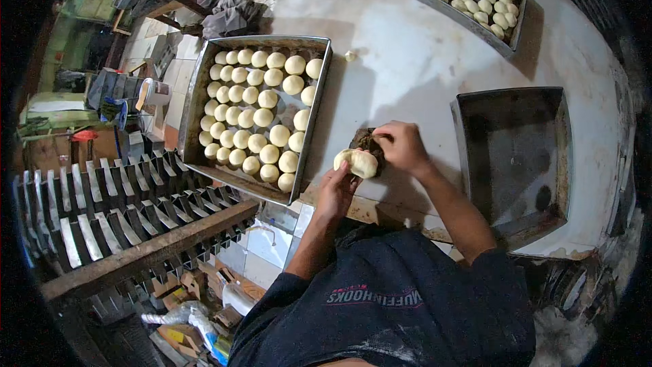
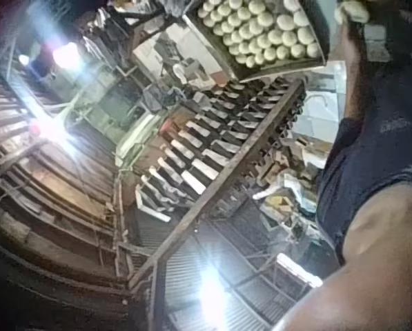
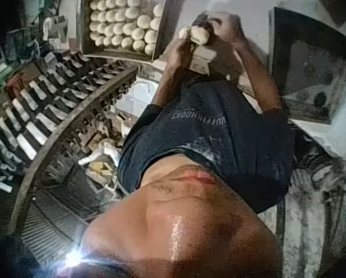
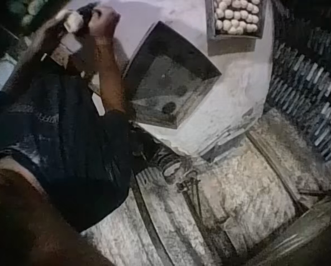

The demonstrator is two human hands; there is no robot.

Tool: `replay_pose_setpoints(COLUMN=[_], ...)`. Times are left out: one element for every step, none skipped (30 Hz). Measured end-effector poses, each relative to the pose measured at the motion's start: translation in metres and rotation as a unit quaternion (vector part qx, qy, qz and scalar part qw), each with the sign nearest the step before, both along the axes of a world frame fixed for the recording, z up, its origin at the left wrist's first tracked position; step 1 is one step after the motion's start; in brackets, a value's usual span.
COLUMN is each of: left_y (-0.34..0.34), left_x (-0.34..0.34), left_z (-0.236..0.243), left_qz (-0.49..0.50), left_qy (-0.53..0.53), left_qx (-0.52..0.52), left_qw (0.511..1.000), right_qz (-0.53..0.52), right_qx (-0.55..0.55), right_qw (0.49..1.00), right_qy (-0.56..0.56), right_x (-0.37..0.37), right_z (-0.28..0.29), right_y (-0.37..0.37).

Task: The person fills pieces of dough with a dark paste, rolls them into balls, and places them onto metal trays, then uses a pink scoop to add a yellow substance into large industrial mixers.

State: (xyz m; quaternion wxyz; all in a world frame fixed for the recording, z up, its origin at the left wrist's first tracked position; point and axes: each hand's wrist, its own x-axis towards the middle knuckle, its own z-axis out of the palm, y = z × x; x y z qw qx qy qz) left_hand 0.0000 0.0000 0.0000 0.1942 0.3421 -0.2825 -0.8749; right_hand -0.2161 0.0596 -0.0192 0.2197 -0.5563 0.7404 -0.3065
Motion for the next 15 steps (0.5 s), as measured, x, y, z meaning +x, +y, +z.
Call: replay_pose_setpoints(left_y=[0.0,-0.001,-0.002,-0.002,-0.002,-0.002,-0.001,0.0,-0.001,0.0,0.001,0.0,0.0,0.001,0.003], left_x=[0.005,0.01,-0.001,-0.011,-0.02,-0.025,-0.031,-0.035,-0.041,-0.045,-0.045,-0.044,-0.043,-0.041,-0.037], left_z=[0.012,0.024,0.024,0.024,0.022,0.022,0.028,0.035,0.04,0.043,0.046,0.048,0.051,0.057,0.062], left_qz=[-0.015,-0.03,-0.029,-0.005,0.019,0.044,0.043,0.027,0.011,0.005,0.005,-0.003,-0.01,0.033,0.032], left_qy=[-0.015,-0.031,-0.022,-0.014,-0.007,-0.009,-0.013,-0.04,-0.062,-0.065,-0.062,-0.067,-0.071,-0.023,-0.017], left_qx=[-0.013,-0.026,-0.026,-0.038,-0.049,-0.057,-0.054,-0.076,-0.102,-0.108,-0.11,-0.143,-0.175,-0.144,-0.147], left_qw=[1.0,0.999,0.999,0.999,0.999,0.997,0.998,0.996,0.993,0.992,0.992,0.987,0.982,0.989,0.988], right_qz=[-0.057,-0.111,-0.111,-0.115,-0.114,-0.109,-0.112,-0.122,-0.125,-0.129,-0.1,-0.078,-0.056,-0.055,-0.078], right_qx=[0.041,0.079,0.079,-0.001,-0.079,-0.081,-0.079,-0.095,-0.114,-0.171,-0.194,-0.203,-0.212,-0.215,-0.232], right_qw=[0.979,0.915,0.919,0.848,0.749,0.747,0.745,0.839,0.912,0.95,0.971,0.974,0.975,0.975,0.965], right_qy=[-0.193,-0.379,-0.371,-0.517,-0.648,-0.651,-0.653,-0.522,-0.373,-0.228,-0.095,-0.058,-0.02,-0.015,-0.092], right_x=[0.001,0.005,-0.005,-0.011,-0.017,-0.006,0.004,0.016,0.025,0.034,0.039,0.04,0.042,0.044,0.045], right_z=[0.011,0.018,0.018,0.016,0.016,0.022,0.037,0.053,0.064,0.068,0.067,0.075,0.083,0.088,0.093], right_y=[0.008,0.014,0.017,0.022,0.026,0.026,0.026,0.025,0.021,0.018,0.019,0.017,0.017,0.019,0.024])
